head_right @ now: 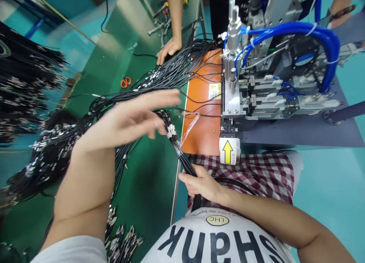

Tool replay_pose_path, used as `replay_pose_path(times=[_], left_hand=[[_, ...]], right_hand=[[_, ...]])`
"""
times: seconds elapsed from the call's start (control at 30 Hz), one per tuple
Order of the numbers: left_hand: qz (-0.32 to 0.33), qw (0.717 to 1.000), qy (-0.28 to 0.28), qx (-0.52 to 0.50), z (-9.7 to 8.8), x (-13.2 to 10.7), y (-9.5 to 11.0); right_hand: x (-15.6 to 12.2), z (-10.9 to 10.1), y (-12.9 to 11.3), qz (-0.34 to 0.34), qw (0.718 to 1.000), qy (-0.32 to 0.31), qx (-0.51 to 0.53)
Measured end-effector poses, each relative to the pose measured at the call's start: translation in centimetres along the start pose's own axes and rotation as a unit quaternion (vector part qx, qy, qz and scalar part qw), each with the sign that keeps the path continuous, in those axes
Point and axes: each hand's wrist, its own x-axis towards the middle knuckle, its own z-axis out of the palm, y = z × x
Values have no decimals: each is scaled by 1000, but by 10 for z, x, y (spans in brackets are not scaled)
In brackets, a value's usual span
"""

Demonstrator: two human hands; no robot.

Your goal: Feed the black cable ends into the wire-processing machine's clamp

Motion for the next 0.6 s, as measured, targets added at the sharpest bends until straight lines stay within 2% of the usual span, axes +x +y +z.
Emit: replay_pose_path(times=[0.1,0.13,0.17,0.2,0.23,0.3,0.37,0.43,0.5,0.6], left_hand=[[65,981,170,-65,-7,-13,-45],[25,980,184,-78,-3,-23,-63],[-52,984,150,-82,6,-35,-80],[-143,982,74,-99,18,-46,-95],[-199,971,20,-134,33,-55,-107],[-207,949,-50,-233,64,-64,-121],[-172,935,-105,-292,84,-63,-126],[-153,944,-136,-258,85,-59,-122],[-166,965,-141,-148,69,-63,-113],[-188,973,-136,11,40,-79,-89]], right_hand=[[-3,-4,-2,-2,1000,0,21],[-3,-5,-3,-1,1000,-7,29],[-3,-6,-3,0,999,-20,39],[-3,-5,-4,1,998,-37,47],[-3,-5,-4,1,997,-55,54],[-3,-2,-4,1,994,-85,62],[-4,0,-4,0,994,-93,66],[-6,1,-5,-1,995,-79,67],[-7,0,-5,2,996,-67,67],[-9,0,-2,0,996,-67,60]])
